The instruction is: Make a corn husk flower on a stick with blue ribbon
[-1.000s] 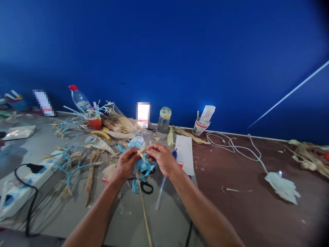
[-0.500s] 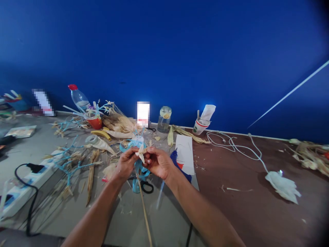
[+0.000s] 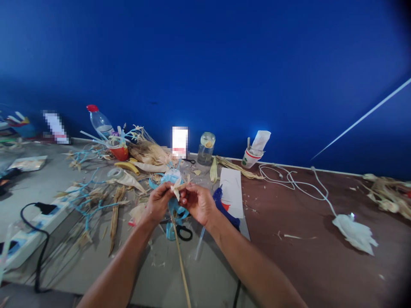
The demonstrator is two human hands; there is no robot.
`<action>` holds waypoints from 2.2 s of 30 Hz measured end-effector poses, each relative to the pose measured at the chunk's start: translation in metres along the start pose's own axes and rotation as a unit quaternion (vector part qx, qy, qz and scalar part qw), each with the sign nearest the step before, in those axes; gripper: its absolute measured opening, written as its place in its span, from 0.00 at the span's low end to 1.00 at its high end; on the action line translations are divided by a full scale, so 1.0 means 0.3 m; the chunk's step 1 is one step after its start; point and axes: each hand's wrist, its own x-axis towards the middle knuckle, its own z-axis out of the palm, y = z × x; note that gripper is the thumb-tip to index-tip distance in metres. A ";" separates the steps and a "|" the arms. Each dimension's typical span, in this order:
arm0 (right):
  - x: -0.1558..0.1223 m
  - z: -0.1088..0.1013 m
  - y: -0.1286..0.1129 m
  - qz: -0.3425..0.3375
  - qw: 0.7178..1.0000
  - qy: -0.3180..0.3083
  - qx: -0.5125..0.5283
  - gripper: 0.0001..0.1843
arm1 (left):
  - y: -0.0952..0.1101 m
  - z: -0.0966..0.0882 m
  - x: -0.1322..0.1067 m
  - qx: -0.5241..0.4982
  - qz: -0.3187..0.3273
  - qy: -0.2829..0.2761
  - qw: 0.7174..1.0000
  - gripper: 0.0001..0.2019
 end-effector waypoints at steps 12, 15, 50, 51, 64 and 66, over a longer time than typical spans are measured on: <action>0.002 -0.001 -0.007 0.036 0.999 0.005 0.018 0.06 | -0.005 0.002 -0.001 -0.007 -0.008 0.002 1.000 0.08; 0.003 -0.001 -0.001 0.068 0.996 -0.006 0.053 0.06 | -0.026 -0.007 -0.002 -0.037 -0.027 0.020 0.999 0.10; 0.015 -0.001 0.035 -0.220 0.935 0.062 -0.272 0.08 | 0.035 0.030 -0.015 0.156 0.045 0.013 0.987 0.12; 0.014 0.001 0.035 -0.219 0.936 0.056 -0.269 0.08 | 0.034 0.030 -0.015 0.156 0.046 0.014 0.987 0.12; 0.021 -0.014 0.072 -0.253 0.932 0.078 -0.248 0.06 | 0.026 0.035 -0.013 0.090 0.038 0.034 0.995 0.07; 0.015 -0.008 0.072 -0.261 0.930 0.077 -0.245 0.05 | 0.012 0.029 -0.010 0.053 0.018 0.039 0.998 0.08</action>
